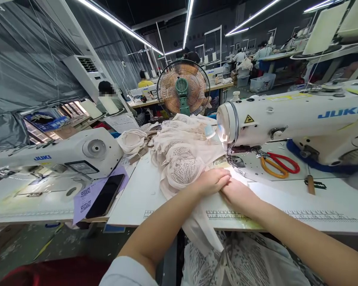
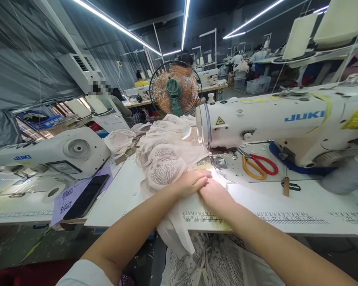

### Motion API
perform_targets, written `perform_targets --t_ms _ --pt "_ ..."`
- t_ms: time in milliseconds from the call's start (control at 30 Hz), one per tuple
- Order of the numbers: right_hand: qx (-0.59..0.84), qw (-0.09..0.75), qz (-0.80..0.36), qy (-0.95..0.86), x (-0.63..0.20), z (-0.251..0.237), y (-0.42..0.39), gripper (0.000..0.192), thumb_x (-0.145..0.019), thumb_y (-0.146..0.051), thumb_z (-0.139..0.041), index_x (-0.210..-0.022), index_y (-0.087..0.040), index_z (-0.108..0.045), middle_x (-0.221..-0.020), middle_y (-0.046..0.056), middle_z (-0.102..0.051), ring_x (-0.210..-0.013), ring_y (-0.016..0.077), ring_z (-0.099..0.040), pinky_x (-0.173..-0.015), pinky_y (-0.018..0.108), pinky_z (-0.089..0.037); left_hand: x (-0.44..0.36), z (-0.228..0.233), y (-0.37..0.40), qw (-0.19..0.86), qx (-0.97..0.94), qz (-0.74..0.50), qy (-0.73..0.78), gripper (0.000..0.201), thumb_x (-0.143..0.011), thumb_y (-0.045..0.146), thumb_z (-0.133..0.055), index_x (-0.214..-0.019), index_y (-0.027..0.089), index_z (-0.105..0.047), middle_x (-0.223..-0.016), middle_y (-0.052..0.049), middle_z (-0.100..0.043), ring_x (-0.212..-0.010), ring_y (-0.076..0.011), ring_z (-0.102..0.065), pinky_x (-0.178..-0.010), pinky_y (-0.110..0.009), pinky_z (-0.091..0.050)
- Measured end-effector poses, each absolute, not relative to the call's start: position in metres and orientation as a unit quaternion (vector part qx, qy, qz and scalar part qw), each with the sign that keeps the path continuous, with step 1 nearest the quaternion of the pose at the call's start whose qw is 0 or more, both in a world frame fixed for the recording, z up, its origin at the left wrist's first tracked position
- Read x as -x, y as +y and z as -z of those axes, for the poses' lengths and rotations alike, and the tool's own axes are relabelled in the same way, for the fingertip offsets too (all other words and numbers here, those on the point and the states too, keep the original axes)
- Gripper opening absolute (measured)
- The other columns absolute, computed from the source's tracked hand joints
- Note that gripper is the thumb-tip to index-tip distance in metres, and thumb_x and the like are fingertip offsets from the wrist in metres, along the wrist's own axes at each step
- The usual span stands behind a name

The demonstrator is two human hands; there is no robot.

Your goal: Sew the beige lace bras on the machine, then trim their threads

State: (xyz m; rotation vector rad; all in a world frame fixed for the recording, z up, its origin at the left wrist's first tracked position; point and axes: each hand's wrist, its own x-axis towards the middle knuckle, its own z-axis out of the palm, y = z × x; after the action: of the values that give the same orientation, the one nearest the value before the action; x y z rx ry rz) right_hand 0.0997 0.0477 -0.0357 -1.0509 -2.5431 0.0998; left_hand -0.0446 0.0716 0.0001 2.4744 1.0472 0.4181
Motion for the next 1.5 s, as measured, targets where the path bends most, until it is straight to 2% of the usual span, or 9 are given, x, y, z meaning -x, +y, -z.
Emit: perform_targets --t_ms 100,233,367,633,1033,1133,1233,1333,1500 --pt "0.353 0.218 -0.034 -0.909 -0.115 0.037 0.041 0.024 -0.087 -0.015 -0.039 -0.094 -0.015 -0.062 -0.092 0.01 -0.066 -0.09 0.0201 -0.061 -0.079 0.033 -0.052 0.043 0.002 0.078 0.164 -0.908 -0.125 0.366 0.034 -0.093 0.027 -0.029 -0.099 0.015 -0.061 -0.116 -0.009 -0.061 -0.112 -0.0196 -0.052 -0.1 -0.032 -0.037" --pt "0.365 0.251 -0.012 -0.896 -0.143 0.05 0.035 0.032 -0.089 -0.022 -0.034 -0.11 -0.013 -0.057 -0.112 0.015 -0.063 -0.106 0.0261 -0.058 -0.088 0.042 -0.05 0.042 0.005 0.09 0.148 -0.911 -0.118 0.365 0.03 -0.092 0.028 -0.034 -0.102 0.016 -0.061 -0.118 -0.01 -0.06 -0.113 -0.0202 -0.052 -0.1 -0.033 -0.037" --pt "0.382 0.266 0.011 -0.885 -0.161 0.06 0.031 0.035 -0.09 -0.026 -0.035 -0.112 -0.013 -0.058 -0.117 0.016 -0.062 -0.109 0.028 -0.058 -0.09 0.046 -0.05 0.043 0.006 0.099 0.16 -0.907 -0.122 0.369 0.032 -0.092 0.029 -0.037 -0.107 0.014 -0.06 -0.122 -0.011 -0.058 -0.118 -0.0212 -0.05 -0.103 -0.034 -0.036" --pt "0.395 0.268 -0.008 -0.879 -0.163 0.062 0.025 0.034 -0.089 -0.028 -0.038 -0.111 -0.015 -0.061 -0.12 0.015 -0.062 -0.111 0.0285 -0.058 -0.089 0.047 -0.052 0.045 0.004 0.103 0.165 -0.893 -0.116 0.403 0.037 -0.091 0.031 -0.04 -0.12 0.015 -0.055 -0.131 -0.013 -0.052 -0.12 -0.0228 -0.049 -0.102 -0.035 -0.038" --pt "0.369 0.23 0.035 -0.9 -0.16 0.056 0.027 0.034 -0.091 -0.026 -0.036 -0.112 -0.012 -0.059 -0.122 0.014 -0.061 -0.113 0.0269 -0.056 -0.093 0.045 -0.05 0.048 0.005 0.115 0.114 -0.914 -0.051 0.385 0.041 -0.087 0.033 -0.048 -0.122 0.012 -0.054 -0.133 -0.013 -0.051 -0.12 -0.0231 -0.049 -0.1 -0.032 -0.04" --pt "0.371 0.213 0.036 -0.903 -0.154 0.055 0.029 0.035 -0.09 -0.025 -0.035 -0.113 -0.011 -0.058 -0.123 0.015 -0.06 -0.115 0.028 -0.055 -0.094 0.046 -0.049 0.048 0.003 0.122 0.083 -0.923 -0.048 0.374 0.037 -0.084 0.028 -0.051 -0.117 0.013 -0.057 -0.13 -0.011 -0.054 -0.121 -0.0232 -0.048 -0.101 -0.033 -0.039" --pt "0.382 0.217 0.033 -0.898 -0.144 0.055 0.033 0.035 -0.089 -0.024 -0.037 -0.114 -0.009 -0.057 -0.123 0.017 -0.059 -0.116 0.0293 -0.054 -0.095 0.047 -0.048 0.043 0.0 0.119 0.033 -0.925 -0.064 0.373 0.028 -0.084 0.021 -0.049 -0.108 0.015 -0.063 -0.123 -0.011 -0.059 -0.122 -0.0282 -0.044 -0.101 -0.042 -0.036" --pt "0.39 0.233 0.013 -0.891 -0.136 0.056 0.036 0.035 -0.086 -0.021 -0.04 -0.115 -0.009 -0.056 -0.121 0.018 -0.061 -0.116 0.0289 -0.054 -0.097 0.047 -0.045 0.034 0.0 0.101 0.012 -0.924 -0.062 0.376 0.031 -0.086 0.016 -0.039 -0.104 0.011 -0.063 -0.119 -0.015 -0.06 -0.107 -0.0305 -0.053 -0.088 -0.044 -0.042" --pt "0.378 0.268 -0.014 -0.886 -0.134 0.054 0.034 0.036 -0.085 -0.019 -0.041 -0.117 -0.012 -0.056 -0.123 0.016 -0.06 -0.118 0.0279 -0.052 -0.099 0.049 -0.044 0.028 0.007 0.069 -0.002 -0.914 -0.04 0.404 0.03 -0.082 0.016 -0.047 -0.11 0.014 -0.058 -0.118 -0.008 -0.061 -0.08 -0.0211 -0.057 -0.072 -0.035 -0.046"
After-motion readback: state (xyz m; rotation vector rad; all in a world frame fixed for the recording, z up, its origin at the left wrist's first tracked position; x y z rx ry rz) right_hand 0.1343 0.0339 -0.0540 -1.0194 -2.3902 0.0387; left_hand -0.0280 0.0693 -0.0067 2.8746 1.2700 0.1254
